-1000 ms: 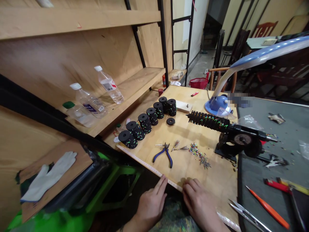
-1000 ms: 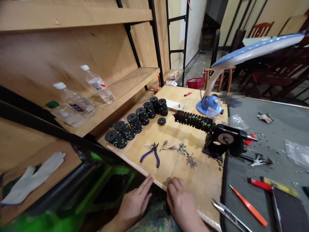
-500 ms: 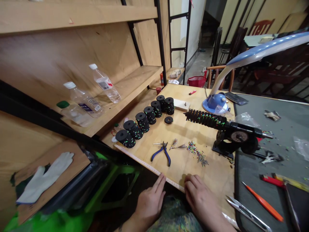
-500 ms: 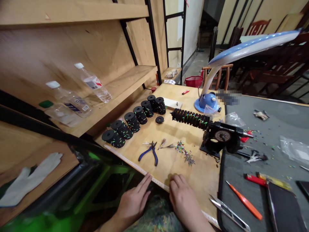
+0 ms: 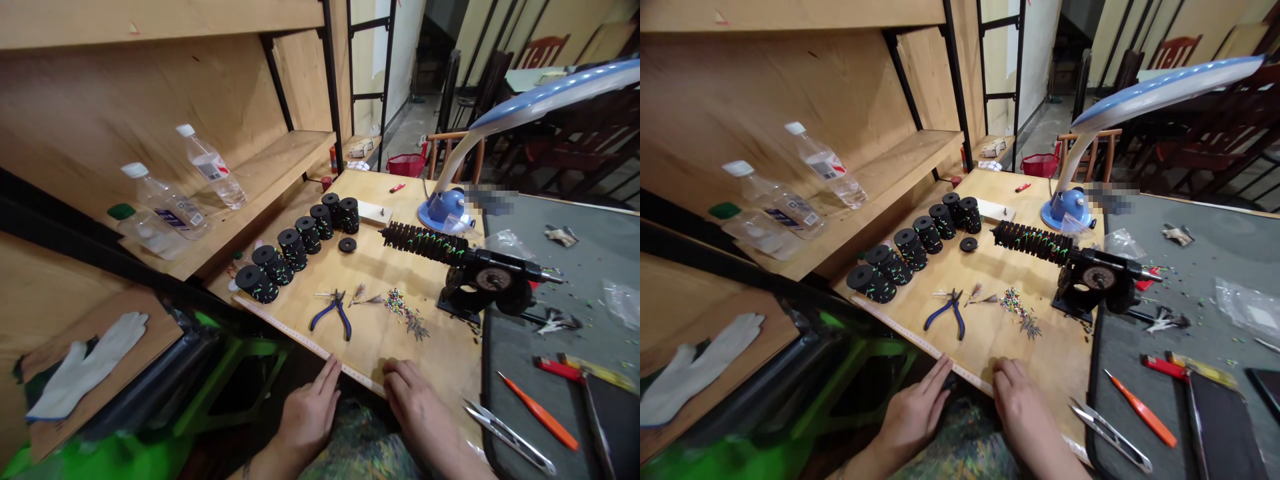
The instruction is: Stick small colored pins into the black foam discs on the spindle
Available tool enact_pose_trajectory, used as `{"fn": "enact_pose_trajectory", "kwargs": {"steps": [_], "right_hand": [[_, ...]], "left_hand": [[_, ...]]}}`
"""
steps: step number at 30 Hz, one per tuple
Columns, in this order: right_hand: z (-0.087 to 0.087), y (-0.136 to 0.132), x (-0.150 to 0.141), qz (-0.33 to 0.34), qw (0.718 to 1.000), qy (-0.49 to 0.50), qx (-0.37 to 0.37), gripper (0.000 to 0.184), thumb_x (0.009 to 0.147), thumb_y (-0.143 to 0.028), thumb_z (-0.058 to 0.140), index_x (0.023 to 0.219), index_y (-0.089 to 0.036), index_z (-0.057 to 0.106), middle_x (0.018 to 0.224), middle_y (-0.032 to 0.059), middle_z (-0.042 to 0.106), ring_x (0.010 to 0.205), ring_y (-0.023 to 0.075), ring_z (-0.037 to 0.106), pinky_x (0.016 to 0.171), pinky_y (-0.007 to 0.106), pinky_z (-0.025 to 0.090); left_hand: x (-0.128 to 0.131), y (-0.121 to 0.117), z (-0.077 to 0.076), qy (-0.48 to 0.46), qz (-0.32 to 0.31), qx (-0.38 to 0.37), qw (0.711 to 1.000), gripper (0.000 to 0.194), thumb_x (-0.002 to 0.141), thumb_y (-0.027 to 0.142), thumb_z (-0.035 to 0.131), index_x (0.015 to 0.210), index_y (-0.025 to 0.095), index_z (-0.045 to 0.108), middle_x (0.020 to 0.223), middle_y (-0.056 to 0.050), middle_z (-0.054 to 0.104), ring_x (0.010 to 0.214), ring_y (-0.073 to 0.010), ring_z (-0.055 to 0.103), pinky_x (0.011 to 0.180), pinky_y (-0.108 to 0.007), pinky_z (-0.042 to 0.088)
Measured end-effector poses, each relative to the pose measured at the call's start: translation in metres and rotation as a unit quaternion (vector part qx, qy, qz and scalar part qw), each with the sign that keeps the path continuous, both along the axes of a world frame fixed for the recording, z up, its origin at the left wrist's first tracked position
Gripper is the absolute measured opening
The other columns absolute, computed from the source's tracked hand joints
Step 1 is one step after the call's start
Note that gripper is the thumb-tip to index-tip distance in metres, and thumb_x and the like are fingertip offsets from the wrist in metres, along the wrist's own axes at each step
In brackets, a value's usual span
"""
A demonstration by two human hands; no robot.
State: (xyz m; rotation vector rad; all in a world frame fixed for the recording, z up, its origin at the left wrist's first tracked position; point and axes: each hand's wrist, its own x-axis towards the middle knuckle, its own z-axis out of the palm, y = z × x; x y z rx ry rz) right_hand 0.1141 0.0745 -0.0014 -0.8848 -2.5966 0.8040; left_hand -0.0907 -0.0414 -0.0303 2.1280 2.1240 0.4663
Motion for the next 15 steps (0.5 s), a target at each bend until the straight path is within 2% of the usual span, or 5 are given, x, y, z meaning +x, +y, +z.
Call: {"fn": "enact_pose_trajectory", "kwargs": {"steps": [4,7,10,12,15], "right_hand": [[0.002,0.002,-0.001,-0.01,1.0,-0.019,0.002,0.019,0.091,-0.007,0.044,0.084,-0.018,0.058,0.09,0.0089,0.061,0.082,0.0231,0.058,0.072,0.036,0.051],[0.003,0.003,0.0,-0.02,1.0,-0.024,-0.003,0.02,0.09,-0.007,0.044,0.081,-0.018,0.058,0.084,0.0081,0.061,0.078,0.0229,0.059,0.068,0.035,0.05],[0.008,0.005,0.002,-0.033,0.999,-0.003,-0.037,0.019,0.089,-0.005,0.045,0.083,-0.018,0.058,0.083,0.0076,0.061,0.078,0.0218,0.06,0.069,0.033,0.05],[0.014,0.007,0.003,-0.041,0.997,0.011,-0.062,0.018,0.088,-0.004,0.046,0.085,-0.017,0.058,0.086,0.0079,0.062,0.08,0.0211,0.06,0.071,0.032,0.05],[0.026,0.009,0.003,-0.043,0.995,0.024,-0.09,0.016,0.088,-0.005,0.048,0.087,-0.017,0.059,0.089,0.0081,0.063,0.084,0.0208,0.061,0.074,0.032,0.05]], "left_hand": [[-0.002,0.004,0.01,-0.029,0.007,-0.009,1.0,0.045,0.086,0.018,0.048,0.131,0.016,0.05,0.132,-0.014,0.056,0.079,-0.0227,0.072,0.07,-0.032,0.058],[0.001,0.014,0.03,-0.092,0.01,0.006,0.996,0.039,0.086,0.018,0.051,0.124,0.017,0.055,0.124,-0.013,0.064,0.096,-0.0251,0.068,0.083,-0.033,0.054],[0.014,0.032,0.053,-0.202,-0.025,0.0,0.979,0.033,0.087,0.018,0.05,0.12,0.019,0.057,0.119,-0.011,0.066,0.108,-0.023,0.062,0.092,-0.031,0.048],[0.025,0.044,0.062,-0.278,-0.031,-0.048,0.959,0.032,0.086,0.019,0.052,0.118,0.019,0.056,0.109,-0.01,0.069,0.1,-0.0218,0.064,0.087,-0.03,0.049],[0.04,0.059,0.064,-0.365,-0.033,-0.118,0.923,0.025,0.084,0.018,0.054,0.109,0.017,0.059,0.086,-0.006,0.07,0.079,-0.0193,0.065,0.072,-0.028,0.048]]}}
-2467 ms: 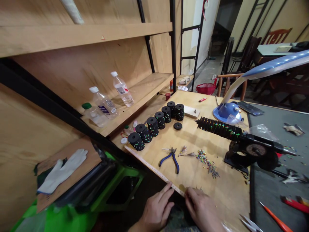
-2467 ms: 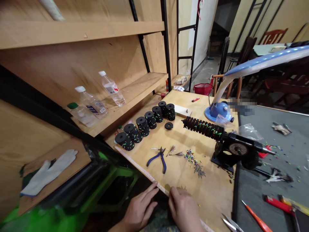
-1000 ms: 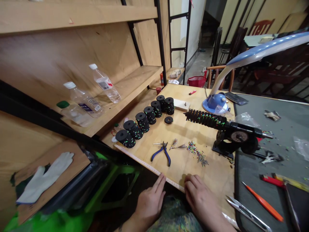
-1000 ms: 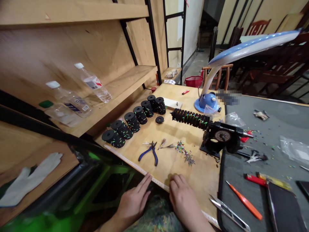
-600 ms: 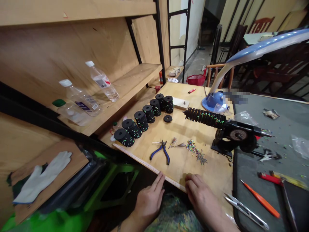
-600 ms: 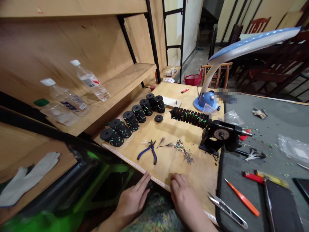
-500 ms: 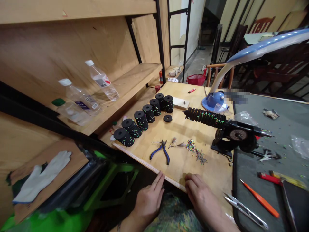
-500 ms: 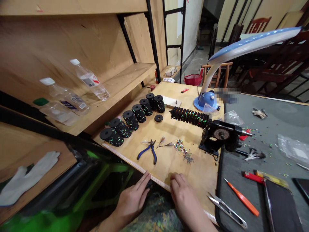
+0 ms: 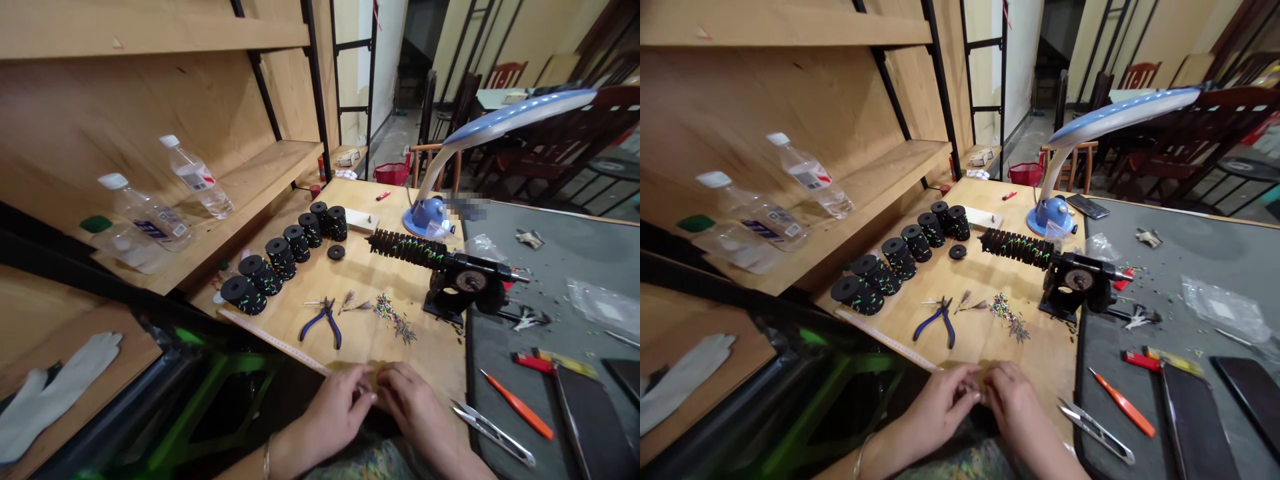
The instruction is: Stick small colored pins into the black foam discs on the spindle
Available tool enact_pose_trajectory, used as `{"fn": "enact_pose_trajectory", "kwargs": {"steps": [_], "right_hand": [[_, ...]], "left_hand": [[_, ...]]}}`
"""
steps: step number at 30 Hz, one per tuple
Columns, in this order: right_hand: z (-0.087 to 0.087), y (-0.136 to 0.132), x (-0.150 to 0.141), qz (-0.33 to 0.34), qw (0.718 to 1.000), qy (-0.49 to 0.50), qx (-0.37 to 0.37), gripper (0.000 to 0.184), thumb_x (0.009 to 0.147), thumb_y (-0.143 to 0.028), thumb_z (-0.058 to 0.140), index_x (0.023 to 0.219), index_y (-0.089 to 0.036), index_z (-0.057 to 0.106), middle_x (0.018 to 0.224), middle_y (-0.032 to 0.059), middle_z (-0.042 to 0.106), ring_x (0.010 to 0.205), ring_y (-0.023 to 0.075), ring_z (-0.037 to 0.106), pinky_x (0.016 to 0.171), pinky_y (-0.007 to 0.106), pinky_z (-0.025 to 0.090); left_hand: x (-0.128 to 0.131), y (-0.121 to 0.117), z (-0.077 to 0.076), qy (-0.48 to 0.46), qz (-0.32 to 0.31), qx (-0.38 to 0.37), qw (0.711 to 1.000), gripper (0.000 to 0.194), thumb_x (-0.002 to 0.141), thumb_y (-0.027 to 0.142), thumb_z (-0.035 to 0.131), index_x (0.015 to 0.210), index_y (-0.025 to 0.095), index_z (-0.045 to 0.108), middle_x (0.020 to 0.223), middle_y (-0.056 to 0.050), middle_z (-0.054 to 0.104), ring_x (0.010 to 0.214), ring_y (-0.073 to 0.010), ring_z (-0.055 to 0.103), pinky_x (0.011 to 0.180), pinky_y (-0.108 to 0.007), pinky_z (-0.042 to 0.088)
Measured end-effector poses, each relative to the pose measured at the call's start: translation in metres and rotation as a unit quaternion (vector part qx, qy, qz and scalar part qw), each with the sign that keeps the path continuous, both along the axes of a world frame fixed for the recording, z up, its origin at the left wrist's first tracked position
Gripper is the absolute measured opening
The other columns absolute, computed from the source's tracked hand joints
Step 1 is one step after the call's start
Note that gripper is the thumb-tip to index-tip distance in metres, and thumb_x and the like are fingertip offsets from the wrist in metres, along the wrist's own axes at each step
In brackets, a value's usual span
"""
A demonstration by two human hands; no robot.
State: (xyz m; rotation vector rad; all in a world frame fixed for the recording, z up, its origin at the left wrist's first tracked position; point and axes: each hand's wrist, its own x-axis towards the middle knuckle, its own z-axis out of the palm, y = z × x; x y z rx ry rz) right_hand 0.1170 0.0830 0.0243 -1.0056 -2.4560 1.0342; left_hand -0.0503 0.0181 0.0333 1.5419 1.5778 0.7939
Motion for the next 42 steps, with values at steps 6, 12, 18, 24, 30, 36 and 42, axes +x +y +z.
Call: {"fn": "enact_pose_trajectory", "kwargs": {"steps": [6,12,18,24,30,36,42], "right_hand": [[0.014,0.001,-0.001,0.003,0.999,-0.035,-0.012,0.012,0.086,-0.007,0.052,0.086,-0.018,0.057,0.086,0.0065,0.065,0.081,0.0203,0.062,0.07,0.029,0.048],[0.02,0.005,0.002,0.032,0.998,-0.059,0.021,0.014,0.088,-0.011,0.045,0.083,-0.019,0.055,0.078,0.0052,0.063,0.073,0.0192,0.06,0.063,0.027,0.044],[0.026,0.006,0.001,0.03,0.999,-0.015,0.038,0.014,0.088,-0.012,0.045,0.087,-0.02,0.056,0.077,0.0045,0.061,0.072,0.0189,0.058,0.063,0.027,0.043],[0.027,0.003,-0.003,0.036,0.997,0.011,0.06,0.016,0.087,-0.012,0.045,0.076,-0.02,0.052,0.071,0.0026,0.058,0.069,0.0181,0.055,0.06,0.027,0.039],[0.025,0.004,0.001,0.008,0.999,0.02,0.032,0.011,0.086,-0.012,0.045,0.089,-0.02,0.053,0.079,0.0043,0.059,0.073,0.0184,0.056,0.064,0.028,0.043],[0.028,0.012,0.006,0.012,0.998,0.051,0.04,0.016,0.086,-0.011,0.044,0.094,-0.02,0.053,0.082,0.0051,0.061,0.077,0.0185,0.058,0.066,0.028,0.045],[0.033,0.016,0.002,0.004,0.995,0.093,0.044,0.015,0.085,-0.011,0.044,0.093,-0.021,0.053,0.08,0.0032,0.062,0.073,0.0167,0.058,0.065,0.026,0.045]], "left_hand": [[0.003,0.009,-0.01,-0.075,0.019,-0.03,0.997,0.015,0.086,0.019,0.048,0.074,0.017,0.055,0.063,0.002,0.052,0.059,-0.0128,0.048,0.055,-0.023,0.033],[-0.002,0.008,-0.002,-0.221,0.044,-0.078,0.971,0.017,0.086,0.028,0.048,0.073,0.018,0.049,0.066,0.004,0.041,0.062,-0.0121,0.039,0.058,-0.022,0.032],[-0.005,0.009,0.01,-0.269,0.056,-0.108,0.955,0.02,0.085,0.034,0.051,0.073,0.018,0.048,0.065,0.005,0.038,0.06,-0.0112,0.033,0.057,-0.022,0.03],[-0.004,0.01,0.016,-0.274,0.056,-0.103,0.955,0.023,0.084,0.037,0.054,0.071,0.018,0.048,0.065,0.005,0.038,0.061,-0.0116,0.034,0.057,-0.023,0.03],[-0.007,0.009,0.012,-0.32,0.052,-0.122,0.938,0.03,0.082,0.045,0.056,0.073,0.018,0.048,0.058,0.008,0.035,0.053,-0.0095,0.03,0.05,-0.023,0.024],[-0.015,0.012,0.017,-0.442,0.073,-0.143,0.883,0.03,0.078,0.042,0.065,0.074,0.017,0.049,0.055,0.009,0.031,0.047,-0.0063,0.021,0.045,-0.023,0.013],[-0.024,0.016,0.034,-0.501,0.078,-0.139,0.85,0.029,0.076,0.036,0.07,0.072,0.016,0.049,0.053,0.01,0.029,0.047,-0.0048,0.019,0.046,-0.023,0.011]]}}
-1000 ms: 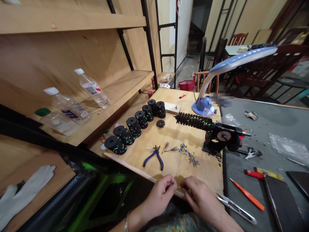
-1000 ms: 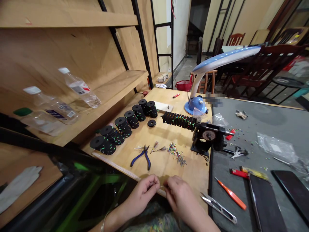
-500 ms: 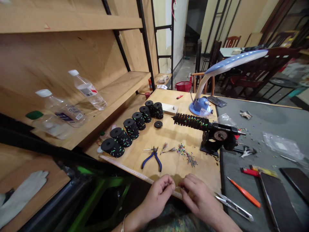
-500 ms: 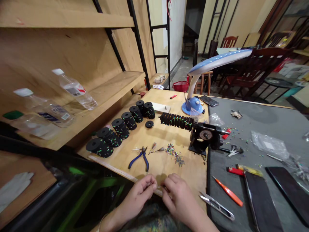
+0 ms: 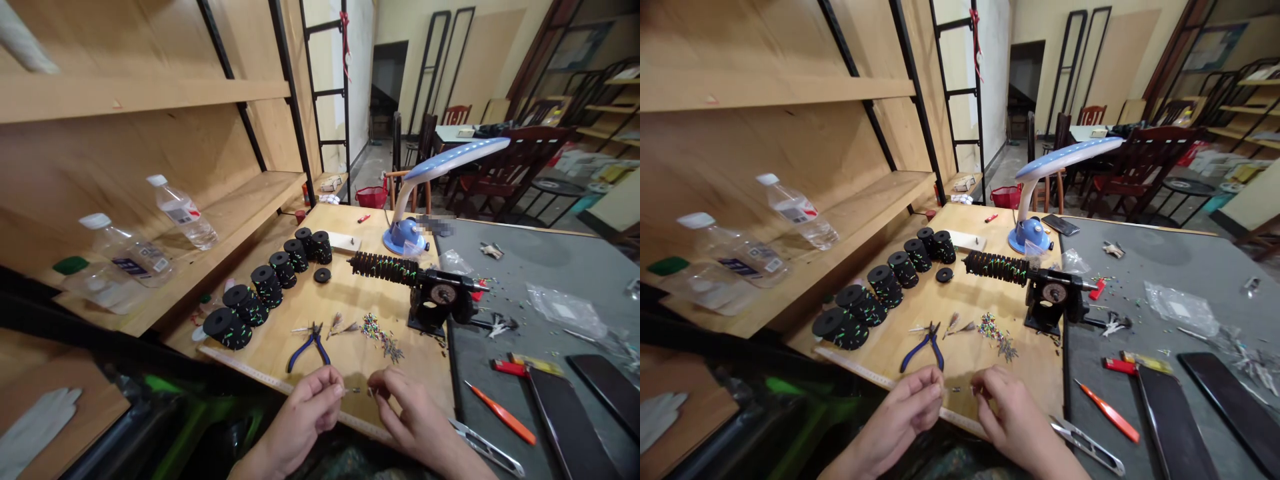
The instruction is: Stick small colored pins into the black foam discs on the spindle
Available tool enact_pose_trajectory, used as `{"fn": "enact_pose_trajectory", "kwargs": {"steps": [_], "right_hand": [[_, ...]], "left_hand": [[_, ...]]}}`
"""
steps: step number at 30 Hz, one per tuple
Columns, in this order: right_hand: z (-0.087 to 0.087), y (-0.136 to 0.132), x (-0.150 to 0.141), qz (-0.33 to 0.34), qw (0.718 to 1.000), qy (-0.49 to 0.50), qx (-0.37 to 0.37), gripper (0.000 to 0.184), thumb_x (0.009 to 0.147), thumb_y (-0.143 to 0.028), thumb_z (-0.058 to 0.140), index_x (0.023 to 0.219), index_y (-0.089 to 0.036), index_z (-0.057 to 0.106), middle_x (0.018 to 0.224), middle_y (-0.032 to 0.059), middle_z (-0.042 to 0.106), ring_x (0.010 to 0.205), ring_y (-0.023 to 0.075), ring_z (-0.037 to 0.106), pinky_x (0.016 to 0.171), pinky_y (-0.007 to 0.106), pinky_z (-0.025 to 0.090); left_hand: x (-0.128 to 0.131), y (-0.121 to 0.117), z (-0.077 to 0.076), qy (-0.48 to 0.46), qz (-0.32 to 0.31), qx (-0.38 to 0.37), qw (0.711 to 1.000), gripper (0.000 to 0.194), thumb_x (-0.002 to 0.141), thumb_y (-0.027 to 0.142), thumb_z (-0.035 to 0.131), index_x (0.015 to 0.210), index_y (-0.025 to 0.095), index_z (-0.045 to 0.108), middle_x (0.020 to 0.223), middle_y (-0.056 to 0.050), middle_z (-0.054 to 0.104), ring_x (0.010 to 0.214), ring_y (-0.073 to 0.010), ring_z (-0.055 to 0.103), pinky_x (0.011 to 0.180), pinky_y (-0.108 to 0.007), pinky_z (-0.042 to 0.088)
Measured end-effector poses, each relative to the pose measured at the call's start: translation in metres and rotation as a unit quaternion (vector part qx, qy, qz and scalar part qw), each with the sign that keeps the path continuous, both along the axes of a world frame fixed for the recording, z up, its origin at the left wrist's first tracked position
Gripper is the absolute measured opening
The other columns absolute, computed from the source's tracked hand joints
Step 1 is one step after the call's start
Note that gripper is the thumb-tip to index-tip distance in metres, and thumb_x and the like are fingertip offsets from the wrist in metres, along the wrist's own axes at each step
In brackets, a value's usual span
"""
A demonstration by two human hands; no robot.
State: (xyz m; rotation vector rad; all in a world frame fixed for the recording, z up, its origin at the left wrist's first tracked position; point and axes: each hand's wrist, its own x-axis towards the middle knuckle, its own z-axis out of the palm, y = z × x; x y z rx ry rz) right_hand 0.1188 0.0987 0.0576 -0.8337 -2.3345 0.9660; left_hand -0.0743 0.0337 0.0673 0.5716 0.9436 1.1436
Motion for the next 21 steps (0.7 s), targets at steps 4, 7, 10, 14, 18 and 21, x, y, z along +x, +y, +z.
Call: {"fn": "enact_pose_trajectory", "kwargs": {"steps": [4,7,10,14,18,21], "right_hand": [[0.003,0.002,-0.005,-0.01,1.0,0.019,0.022,0.013,0.089,-0.017,0.043,0.086,-0.022,0.054,0.072,0.0021,0.06,0.068,0.0162,0.056,0.06,0.026,0.043],[0.005,0.004,-0.006,-0.017,0.999,0.033,0.038,0.015,0.089,-0.015,0.042,0.081,-0.021,0.052,0.068,0.0013,0.058,0.064,0.0155,0.054,0.058,0.025,0.041],[0.007,0.004,-0.005,-0.029,0.997,0.052,0.051,0.015,0.088,-0.014,0.041,0.079,-0.022,0.051,0.066,0.0003,0.057,0.061,0.0144,0.052,0.057,0.024,0.04],[0.009,0.004,-0.004,-0.039,0.994,0.071,0.069,0.014,0.089,-0.016,0.042,0.083,-0.021,0.053,0.065,-0.0007,0.056,0.059,0.0135,0.05,0.055,0.024,0.038],[0.009,0.005,-0.004,-0.061,0.99,0.098,0.084,0.016,0.088,-0.015,0.043,0.078,-0.021,0.053,0.061,-0.0022,0.053,0.055,0.0124,0.047,0.052,0.023,0.036],[0.009,0.006,-0.004,-0.075,0.986,0.124,0.083,0.016,0.086,-0.015,0.044,0.075,-0.021,0.052,0.059,-0.0032,0.051,0.053,0.012,0.046,0.05,0.022,0.034]], "left_hand": [[-0.003,0.003,0.005,-0.018,0.005,0.002,1.0,0.03,0.076,0.035,0.07,0.072,0.016,0.047,0.054,0.01,0.029,0.045,-0.0042,0.018,0.046,-0.022,0.011],[-0.003,0.006,0.011,-0.033,0.005,0.002,0.999,0.031,0.075,0.035,0.072,0.072,0.016,0.047,0.053,0.01,0.029,0.045,-0.0039,0.018,0.045,-0.022,0.011],[-0.003,0.012,0.019,-0.036,0.0,0.009,0.999,0.03,0.075,0.034,0.072,0.072,0.016,0.048,0.053,0.01,0.029,0.045,-0.0036,0.017,0.045,-0.021,0.011],[0.0,0.02,0.033,-0.018,-0.005,0.021,1.0,0.031,0.073,0.034,0.073,0.072,0.015,0.049,0.052,0.01,0.029,0.044,-0.0038,0.017,0.045,-0.021,0.011],[0.005,0.024,0.043,-0.011,-0.012,0.024,1.0,0.032,0.072,0.035,0.074,0.072,0.016,0.049,0.052,0.01,0.028,0.044,-0.0036,0.017,0.045,-0.021,0.011],[0.008,0.027,0.047,-0.023,-0.025,0.028,0.999,0.031,0.072,0.033,0.074,0.072,0.016,0.048,0.051,0.011,0.028,0.044,-0.0036,0.016,0.045,-0.021,0.011]]}}
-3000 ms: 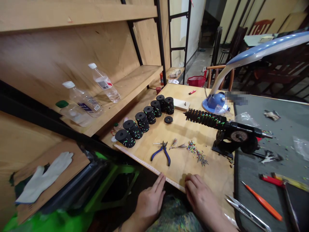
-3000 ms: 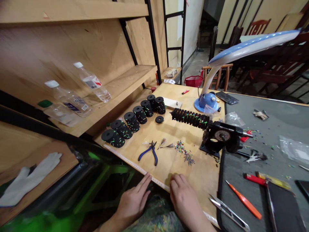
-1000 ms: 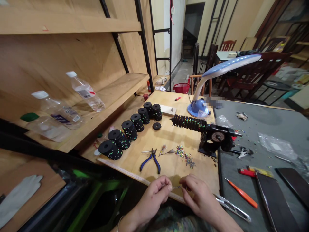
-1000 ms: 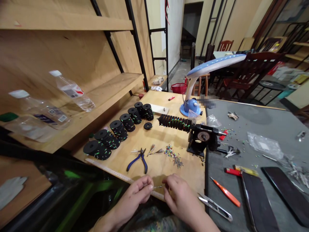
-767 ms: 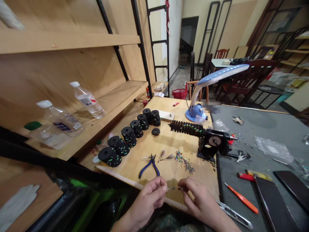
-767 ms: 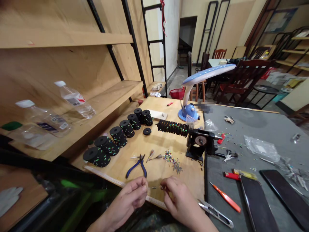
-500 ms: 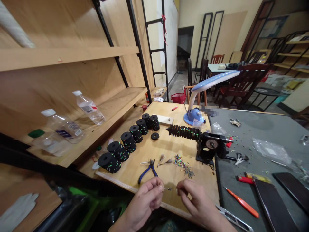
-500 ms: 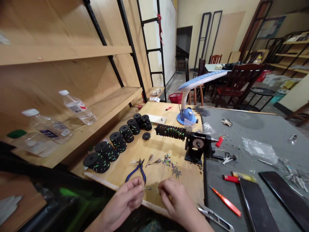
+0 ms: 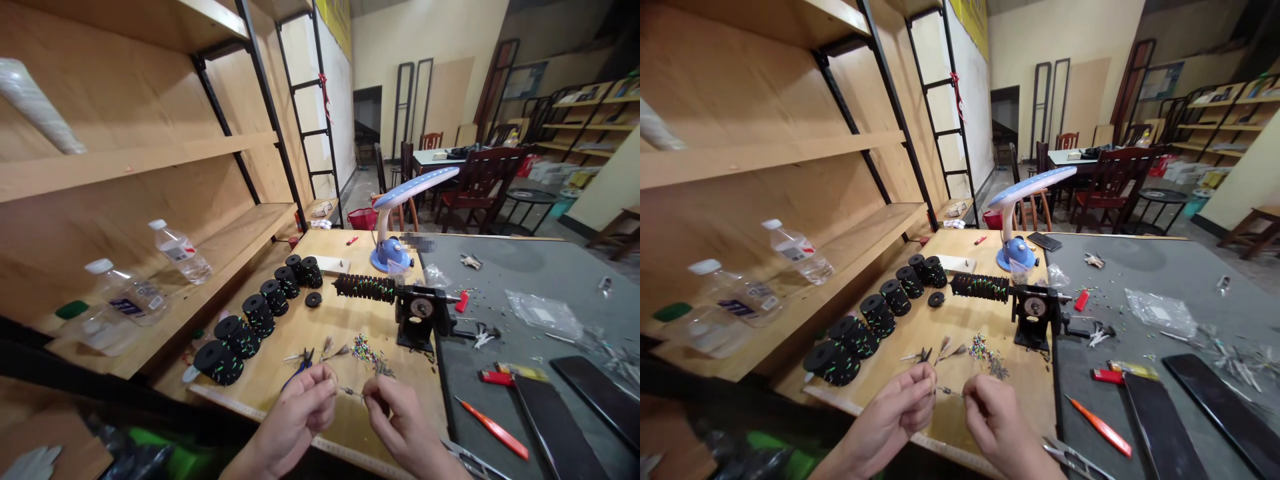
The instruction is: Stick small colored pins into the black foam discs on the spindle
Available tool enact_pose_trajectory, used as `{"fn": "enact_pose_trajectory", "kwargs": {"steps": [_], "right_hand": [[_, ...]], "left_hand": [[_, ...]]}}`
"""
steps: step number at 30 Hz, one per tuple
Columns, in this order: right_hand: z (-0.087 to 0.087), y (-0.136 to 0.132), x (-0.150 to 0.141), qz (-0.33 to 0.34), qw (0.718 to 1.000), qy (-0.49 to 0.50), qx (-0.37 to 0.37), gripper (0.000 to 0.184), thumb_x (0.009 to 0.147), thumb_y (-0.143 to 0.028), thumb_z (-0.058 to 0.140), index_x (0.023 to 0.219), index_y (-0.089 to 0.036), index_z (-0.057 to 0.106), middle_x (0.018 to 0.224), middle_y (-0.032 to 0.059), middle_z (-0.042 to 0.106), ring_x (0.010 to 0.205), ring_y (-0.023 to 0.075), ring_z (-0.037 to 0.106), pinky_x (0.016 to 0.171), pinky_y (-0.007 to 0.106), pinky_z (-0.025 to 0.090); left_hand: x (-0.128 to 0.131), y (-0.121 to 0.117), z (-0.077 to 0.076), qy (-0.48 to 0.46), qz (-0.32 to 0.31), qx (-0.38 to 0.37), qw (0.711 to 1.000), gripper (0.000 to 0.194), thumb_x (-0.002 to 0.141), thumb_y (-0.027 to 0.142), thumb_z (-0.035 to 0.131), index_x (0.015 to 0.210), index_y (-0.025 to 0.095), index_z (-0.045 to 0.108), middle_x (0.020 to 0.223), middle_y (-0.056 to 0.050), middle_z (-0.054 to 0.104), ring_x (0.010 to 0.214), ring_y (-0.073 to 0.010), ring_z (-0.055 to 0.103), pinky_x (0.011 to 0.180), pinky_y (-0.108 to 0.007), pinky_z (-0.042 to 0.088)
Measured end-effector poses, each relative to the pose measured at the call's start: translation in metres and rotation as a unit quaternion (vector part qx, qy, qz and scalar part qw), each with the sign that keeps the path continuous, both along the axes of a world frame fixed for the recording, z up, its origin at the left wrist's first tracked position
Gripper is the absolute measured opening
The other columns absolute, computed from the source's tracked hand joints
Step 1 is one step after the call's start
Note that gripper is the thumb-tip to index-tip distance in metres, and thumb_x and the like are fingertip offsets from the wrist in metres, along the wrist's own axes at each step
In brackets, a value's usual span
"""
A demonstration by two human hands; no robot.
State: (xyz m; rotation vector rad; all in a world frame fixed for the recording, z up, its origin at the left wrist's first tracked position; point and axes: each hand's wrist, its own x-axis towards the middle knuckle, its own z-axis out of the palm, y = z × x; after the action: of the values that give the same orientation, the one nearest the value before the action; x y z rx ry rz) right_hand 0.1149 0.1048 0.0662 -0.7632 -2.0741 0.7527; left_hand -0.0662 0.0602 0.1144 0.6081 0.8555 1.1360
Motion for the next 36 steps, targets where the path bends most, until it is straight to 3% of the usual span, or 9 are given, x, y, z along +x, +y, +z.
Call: {"fn": "enact_pose_trajectory", "kwargs": {"steps": [9,13,17,20,25,29,32,36], "right_hand": [[-0.001,0.004,0.011,-0.013,0.999,0.04,-0.02,0.017,0.087,-0.016,0.041,0.073,-0.022,0.049,0.061,-0.0018,0.054,0.056,0.0134,0.051,0.054,0.023,0.039],[0.007,0.005,0.016,-0.001,0.999,0.042,-0.024,0.016,0.086,-0.016,0.042,0.075,-0.021,0.053,0.067,0.0009,0.059,0.062,0.0146,0.055,0.058,0.024,0.042],[0.018,0.004,0.02,0.036,0.996,0.046,-0.061,0.013,0.089,-0.02,0.043,0.095,-0.021,0.055,0.077,0.0015,0.065,0.066,0.0141,0.058,0.061,0.023,0.044],[0.018,0.003,0.019,0.049,0.996,0.047,-0.061,0.023,0.089,-0.024,0.048,0.111,-0.021,0.051,0.076,0.0001,0.068,0.062,0.0132,0.059,0.058,0.022,0.044],[0.008,0.007,0.012,0.023,0.996,0.077,-0.039,0.019,0.092,-0.029,0.046,0.105,-0.019,0.056,0.055,-0.0026,0.066,0.048,0.0113,0.059,0.054,0.02,0.043],[0.007,0.008,0.012,0.014,0.995,0.081,-0.047,0.018,0.094,-0.03,0.043,0.095,-0.019,0.058,0.052,-0.0024,0.065,0.042,0.0099,0.056,0.049,0.018,0.042],[0.006,0.007,0.015,-0.008,0.996,0.08,-0.041,0.027,0.096,-0.029,0.039,0.079,-0.02,0.058,0.059,0.001,0.065,0.047,0.011,0.059,0.049,0.019,0.042],[-0.001,0.012,0.019,-0.029,0.996,0.083,0.002,0.018,0.094,-0.024,0.043,0.085,-0.021,0.059,0.076,0.0055,0.07,0.069,0.0163,0.067,0.063,0.023,0.048]], "left_hand": [[0.006,0.011,0.017,-0.014,-0.05,0.027,0.998,0.025,0.078,0.028,0.069,0.072,0.015,0.049,0.049,0.011,0.027,0.042,-0.0032,0.015,0.044,-0.02,0.011],[0.01,0.015,0.026,-0.009,-0.076,0.036,0.996,0.024,0.079,0.027,0.069,0.073,0.015,0.049,0.049,0.011,0.026,0.042,-0.0031,0.016,0.044,-0.02,0.011],[0.014,0.018,0.033,0.005,-0.085,0.051,0.995,0.023,0.081,0.027,0.067,0.072,0.015,0.049,0.05,0.011,0.026,0.042,-0.0032,0.016,0.044,-0.02,0.012],[0.015,0.02,0.037,0.012,-0.084,0.053,0.995,0.025,0.08,0.028,0.067,0.07,0.015,0.048,0.049,0.011,0.026,0.042,-0.0032,0.015,0.044,-0.02,0.012],[0.018,0.022,0.039,0.025,-0.076,0.044,0.996,0.027,0.078,0.03,0.069,0.072,0.016,0.048,0.048,0.011,0.026,0.042,-0.0031,0.014,0.043,-0.019,0.011],[0.017,0.024,0.036,0.018,-0.064,0.036,0.997,0.027,0.076,0.029,0.071,0.072,0.015,0.048,0.05,0.011,0.028,0.042,-0.0027,0.015,0.043,-0.019,0.011],[0.015,0.025,0.036,0.006,-0.056,0.036,0.998,0.028,0.075,0.029,0.073,0.072,0.015,0.048,0.05,0.011,0.027,0.042,-0.0025,0.015,0.042,-0.018,0.011],[0.014,0.027,0.039,-0.004,-0.054,0.048,0.997,0.027,0.076,0.028,0.072,0.072,0.015,0.049,0.049,0.011,0.027,0.042,-0.0026,0.016,0.042,-0.018,0.012]]}}
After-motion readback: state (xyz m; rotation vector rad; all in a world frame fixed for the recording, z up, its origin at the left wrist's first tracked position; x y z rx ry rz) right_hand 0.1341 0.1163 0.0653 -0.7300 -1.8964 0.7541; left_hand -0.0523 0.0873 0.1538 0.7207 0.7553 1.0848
